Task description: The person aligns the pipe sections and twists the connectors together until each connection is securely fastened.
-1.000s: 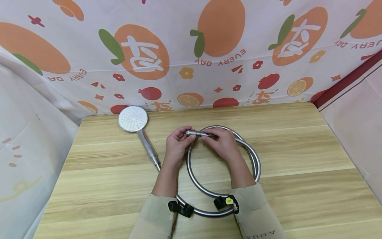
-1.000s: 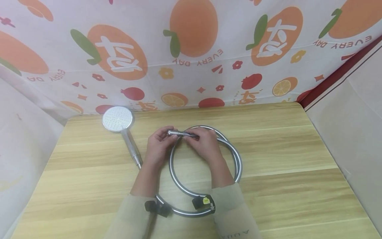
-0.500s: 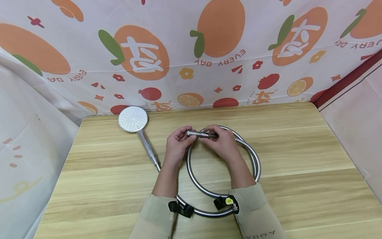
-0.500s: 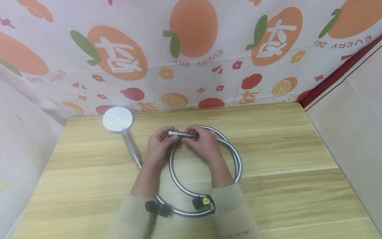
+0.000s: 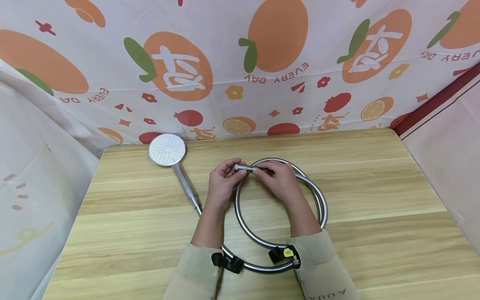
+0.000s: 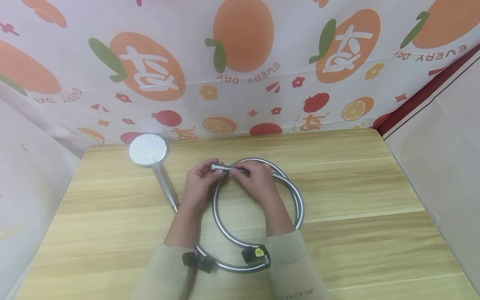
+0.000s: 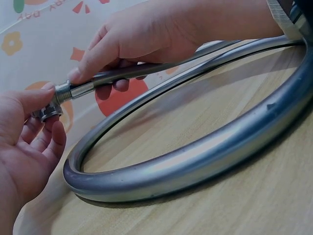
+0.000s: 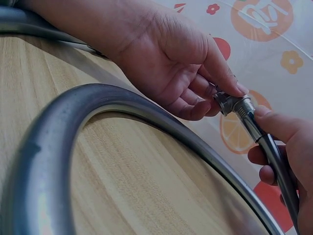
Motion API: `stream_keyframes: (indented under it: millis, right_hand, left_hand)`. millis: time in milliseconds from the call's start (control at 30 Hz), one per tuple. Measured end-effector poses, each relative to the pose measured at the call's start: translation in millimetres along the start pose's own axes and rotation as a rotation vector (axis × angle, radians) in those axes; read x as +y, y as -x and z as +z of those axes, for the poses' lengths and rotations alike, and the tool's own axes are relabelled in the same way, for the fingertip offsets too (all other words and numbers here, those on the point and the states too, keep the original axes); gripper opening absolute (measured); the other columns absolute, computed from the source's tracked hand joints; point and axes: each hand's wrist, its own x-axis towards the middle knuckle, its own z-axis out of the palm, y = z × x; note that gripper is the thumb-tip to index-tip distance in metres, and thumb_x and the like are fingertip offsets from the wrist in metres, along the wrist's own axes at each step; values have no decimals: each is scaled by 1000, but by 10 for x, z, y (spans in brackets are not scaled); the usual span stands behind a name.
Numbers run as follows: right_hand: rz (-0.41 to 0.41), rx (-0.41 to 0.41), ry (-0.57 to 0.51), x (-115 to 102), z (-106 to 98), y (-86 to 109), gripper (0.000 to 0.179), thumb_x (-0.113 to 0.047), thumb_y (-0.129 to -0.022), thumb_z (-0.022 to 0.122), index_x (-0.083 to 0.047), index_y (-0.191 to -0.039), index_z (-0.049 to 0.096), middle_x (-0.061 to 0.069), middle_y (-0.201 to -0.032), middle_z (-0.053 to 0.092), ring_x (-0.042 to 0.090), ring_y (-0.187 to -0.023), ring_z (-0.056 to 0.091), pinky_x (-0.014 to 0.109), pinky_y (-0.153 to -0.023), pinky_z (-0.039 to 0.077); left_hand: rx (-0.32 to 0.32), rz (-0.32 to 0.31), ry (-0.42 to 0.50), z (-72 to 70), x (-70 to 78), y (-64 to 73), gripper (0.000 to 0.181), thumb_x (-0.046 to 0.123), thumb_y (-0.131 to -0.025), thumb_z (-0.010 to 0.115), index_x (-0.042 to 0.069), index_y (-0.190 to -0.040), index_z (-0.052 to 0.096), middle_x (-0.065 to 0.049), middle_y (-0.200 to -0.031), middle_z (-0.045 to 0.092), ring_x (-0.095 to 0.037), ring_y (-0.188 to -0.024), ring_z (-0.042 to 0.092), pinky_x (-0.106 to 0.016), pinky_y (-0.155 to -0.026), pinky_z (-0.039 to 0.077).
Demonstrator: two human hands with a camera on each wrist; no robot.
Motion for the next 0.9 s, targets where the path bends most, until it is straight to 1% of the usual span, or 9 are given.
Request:
stream_keyframes:
  millis: [100,200,267,333,433,567,667,767,900]
  right_hand:
    - [-8,7,21,2,-1,4,27,-38,-90,71,-17,-107,76,-2,-102,75,13,-97,69,34,-86,55]
    - [-5,14,17,5,1,4,32,-33,-86,77,-15,-112,73,-1,-98,75,13,-90,69,35,-83,56]
    - [2,18,2,10,5,4,37,-28,-81,82,-14,-114,71,-1,-92,74,14,-84,68,35,-77,56]
    - [13,20,-16,14,10,4,37,-22,-78,85,-14,-110,69,-2,-87,72,14,-78,67,34,-73,55]
    - [30,21,-14,16,14,8,30,-19,-77,85,-16,-103,68,-4,-86,71,12,-77,65,32,-71,55]
    - [27,9,3,13,16,10,20,-26,-83,80,-19,-100,72,-6,-94,73,8,-86,66,30,-76,56]
    - [10,0,5,8,14,10,20,-33,-89,74,-19,-103,75,-6,-99,74,8,-92,67,30,-81,56]
    - [7,3,11,8,10,8,25,-37,-90,72,-18,-106,74,-5,-96,74,9,-88,66,31,-79,56]
    - [17,4,4,15,14,9,32,-31,-84,79,-16,-111,71,-4,-87,72,10,-77,65,32,-71,54]
  left_hand:
    - [0,0,0,8,5,4,41,-9,-85,69,-10,-125,57,0,-102,72,-9,-89,68,-19,-70,57]
    - [1,-4,1,12,6,3,41,-9,-85,69,-10,-125,57,0,-102,72,-9,-89,68,-19,-71,57]
    - [3,-6,1,15,6,3,41,-9,-85,69,-10,-124,57,0,-101,72,-9,-90,68,-19,-71,57]
    - [4,-7,4,16,2,1,40,-9,-85,69,-9,-123,58,1,-101,72,-9,-89,68,-19,-70,57]
    - [3,-4,3,15,1,2,40,-9,-85,69,-8,-123,59,1,-101,72,-9,-89,68,-19,-69,56]
    - [3,-2,2,8,-5,0,41,-9,-85,69,-9,-125,57,0,-102,72,-9,-89,68,-19,-69,56]
    - [5,-4,1,7,-5,-1,42,-9,-85,69,-10,-125,56,0,-102,72,-9,-90,68,-19,-71,57]
    - [2,-5,-4,11,3,3,42,-9,-85,69,-10,-126,56,0,-102,72,-9,-90,68,-19,-71,57]
    - [2,-6,-2,12,4,5,41,-9,-85,69,-9,-125,57,1,-101,72,-9,-90,68,-19,-71,57]
